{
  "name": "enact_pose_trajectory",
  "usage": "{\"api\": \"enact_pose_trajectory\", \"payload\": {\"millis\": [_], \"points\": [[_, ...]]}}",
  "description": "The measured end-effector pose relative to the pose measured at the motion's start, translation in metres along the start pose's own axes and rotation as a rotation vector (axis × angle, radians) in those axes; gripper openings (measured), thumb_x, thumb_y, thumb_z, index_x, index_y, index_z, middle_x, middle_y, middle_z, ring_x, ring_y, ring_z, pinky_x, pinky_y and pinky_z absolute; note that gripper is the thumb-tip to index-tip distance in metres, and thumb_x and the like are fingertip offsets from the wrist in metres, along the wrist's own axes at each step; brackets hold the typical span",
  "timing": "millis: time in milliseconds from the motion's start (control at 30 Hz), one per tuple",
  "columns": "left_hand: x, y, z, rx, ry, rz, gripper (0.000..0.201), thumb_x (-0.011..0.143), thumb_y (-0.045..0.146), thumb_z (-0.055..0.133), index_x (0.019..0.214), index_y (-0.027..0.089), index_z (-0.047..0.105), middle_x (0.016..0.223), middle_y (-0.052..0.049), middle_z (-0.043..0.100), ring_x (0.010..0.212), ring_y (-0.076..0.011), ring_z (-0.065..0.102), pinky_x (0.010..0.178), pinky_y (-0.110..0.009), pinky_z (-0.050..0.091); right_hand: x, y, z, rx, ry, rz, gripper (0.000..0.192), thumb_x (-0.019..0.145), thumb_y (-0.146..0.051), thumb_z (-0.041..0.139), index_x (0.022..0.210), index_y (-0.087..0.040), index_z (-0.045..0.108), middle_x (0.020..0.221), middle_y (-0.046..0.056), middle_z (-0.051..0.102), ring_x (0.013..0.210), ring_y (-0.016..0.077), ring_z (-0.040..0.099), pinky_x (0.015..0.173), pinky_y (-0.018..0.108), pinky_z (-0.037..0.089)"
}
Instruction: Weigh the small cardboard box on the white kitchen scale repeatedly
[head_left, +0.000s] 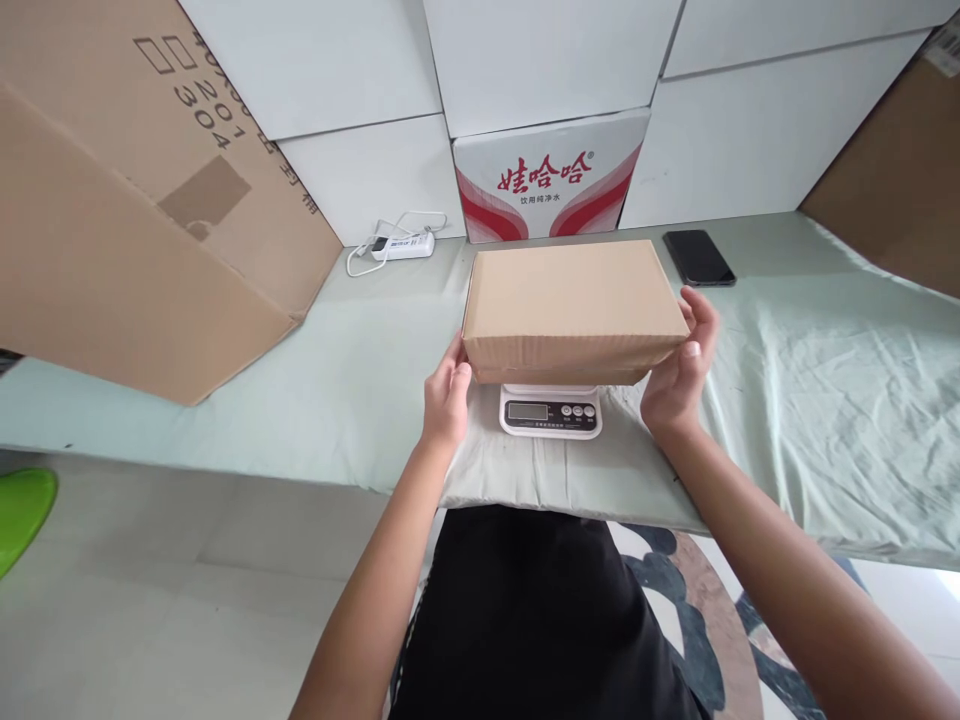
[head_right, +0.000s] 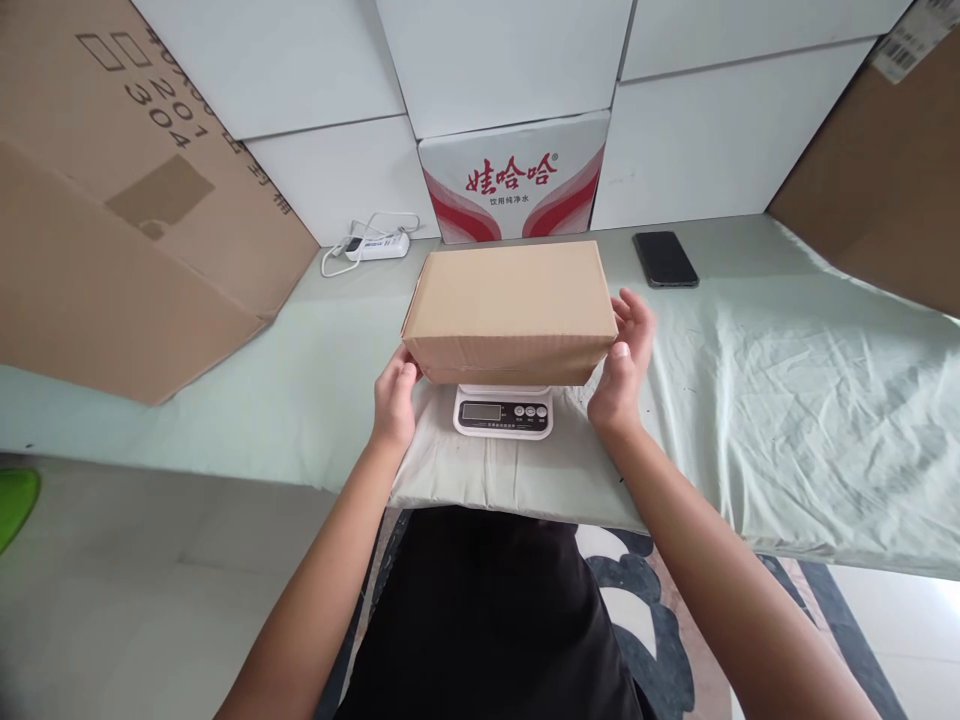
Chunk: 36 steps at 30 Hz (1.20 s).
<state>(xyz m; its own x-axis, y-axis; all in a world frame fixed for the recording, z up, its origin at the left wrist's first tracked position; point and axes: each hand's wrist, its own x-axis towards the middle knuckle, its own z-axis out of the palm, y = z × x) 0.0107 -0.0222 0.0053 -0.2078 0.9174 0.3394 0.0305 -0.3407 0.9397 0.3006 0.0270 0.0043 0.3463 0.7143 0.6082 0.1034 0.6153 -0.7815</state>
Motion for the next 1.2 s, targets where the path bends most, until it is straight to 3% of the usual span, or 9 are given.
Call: {"api": "enact_pose_trajectory", "payload": {"millis": [133,300,400,500,567,633,833,1000,1200], "points": [[-0.002,-0.001,0.0,0.075,-0.069,0.025,0.063,0.106,0.069,0.058,0.151,0.027,0.073,0.16,-0.01,0.074,0.159,-0.0337,0.062,0.131,-0.047,0.052,-0.007,-0.005,-0.003,-0.105,-0.109,-0.081,0.073,0.096,-0.079,0.054,0.156,-0.039,0.057,0.159,0.008,0.062,0.156,0.0453,0.055,0.135,0.076,0.04],[0.0,0.015,0.002,0.082,-0.099,0.039,0.061,0.107,0.069,0.057,0.147,0.028,0.074,0.155,-0.009,0.077,0.158,-0.0325,0.062,0.133,-0.045,0.05,-0.005,-0.012,-0.008,-0.094,-0.203,-0.003,0.078,0.093,-0.074,0.062,0.165,-0.049,0.047,0.172,0.002,0.053,0.166,0.0456,0.045,0.14,0.081,0.033],[0.02,0.036,0.003,0.044,-0.136,0.109,0.064,0.104,0.073,0.059,0.146,0.027,0.073,0.151,-0.009,0.078,0.157,-0.0332,0.063,0.134,-0.046,0.05,0.015,-0.032,-0.009,-0.052,-0.21,-0.03,0.079,0.089,-0.076,0.066,0.162,-0.052,0.048,0.172,-0.001,0.053,0.168,0.0471,0.042,0.14,0.083,0.034],[0.058,0.041,0.007,-0.026,-0.174,0.18,0.065,0.099,0.077,0.065,0.142,0.028,0.068,0.148,-0.01,0.077,0.157,-0.0336,0.062,0.131,-0.047,0.051,0.05,-0.047,0.0,-0.072,-0.23,-0.164,0.071,0.087,-0.085,0.062,0.151,-0.054,0.054,0.162,-0.001,0.057,0.163,0.0492,0.046,0.132,0.081,0.047],[0.088,0.027,0.013,-0.059,-0.201,0.209,0.067,0.099,0.081,0.062,0.141,0.029,0.064,0.149,-0.01,0.075,0.159,-0.0335,0.06,0.132,-0.048,0.05,0.072,-0.039,0.013,-0.108,-0.2,-0.272,0.079,0.084,-0.089,0.066,0.153,-0.055,0.047,0.168,-0.002,0.05,0.17,0.0485,0.035,0.139,0.075,0.041],[0.112,0.004,0.021,-0.077,-0.216,0.235,0.072,0.095,0.083,0.065,0.144,0.03,0.059,0.153,-0.011,0.072,0.159,-0.0342,0.059,0.132,-0.048,0.049,0.087,-0.013,0.029,-0.092,-0.169,-0.353,0.111,0.072,-0.099,0.069,0.163,-0.045,0.036,0.175,0.004,0.039,0.173,0.0498,0.027,0.146,0.073,0.026],[0.132,-0.054,0.029,-0.061,-0.196,0.096,0.078,0.089,0.066,0.074,0.154,0.028,0.053,0.171,-0.016,0.06,0.165,-0.0364,0.052,0.135,-0.049,0.044,0.083,0.077,0.054,-0.026,-0.227,-0.061,0.116,0.072,-0.092,0.07,0.167,-0.039,0.031,0.176,0.008,0.041,0.172,0.0442,0.032,0.146,0.074,0.02],[0.13,-0.059,0.03,-0.135,-0.152,-0.086,0.078,0.079,0.028,0.07,0.155,0.029,0.058,0.172,-0.01,0.061,0.166,-0.0347,0.051,0.133,-0.049,0.046,0.072,0.068,0.049,-0.117,-0.229,0.03,0.099,0.083,-0.075,0.071,0.167,-0.038,0.036,0.18,0.007,0.039,0.175,0.0398,0.027,0.148,0.067,0.02],[0.134,-0.071,0.033,-0.078,-0.159,-0.13,0.091,0.065,0.015,0.061,0.154,0.034,0.065,0.162,-0.004,0.071,0.148,-0.0326,0.065,0.124,-0.046,0.054,0.079,0.068,0.047,-0.126,-0.254,0.084,0.086,0.086,-0.067,0.069,0.162,-0.036,0.044,0.176,0.006,0.046,0.17,0.0392,0.038,0.147,0.067,0.022]]}}
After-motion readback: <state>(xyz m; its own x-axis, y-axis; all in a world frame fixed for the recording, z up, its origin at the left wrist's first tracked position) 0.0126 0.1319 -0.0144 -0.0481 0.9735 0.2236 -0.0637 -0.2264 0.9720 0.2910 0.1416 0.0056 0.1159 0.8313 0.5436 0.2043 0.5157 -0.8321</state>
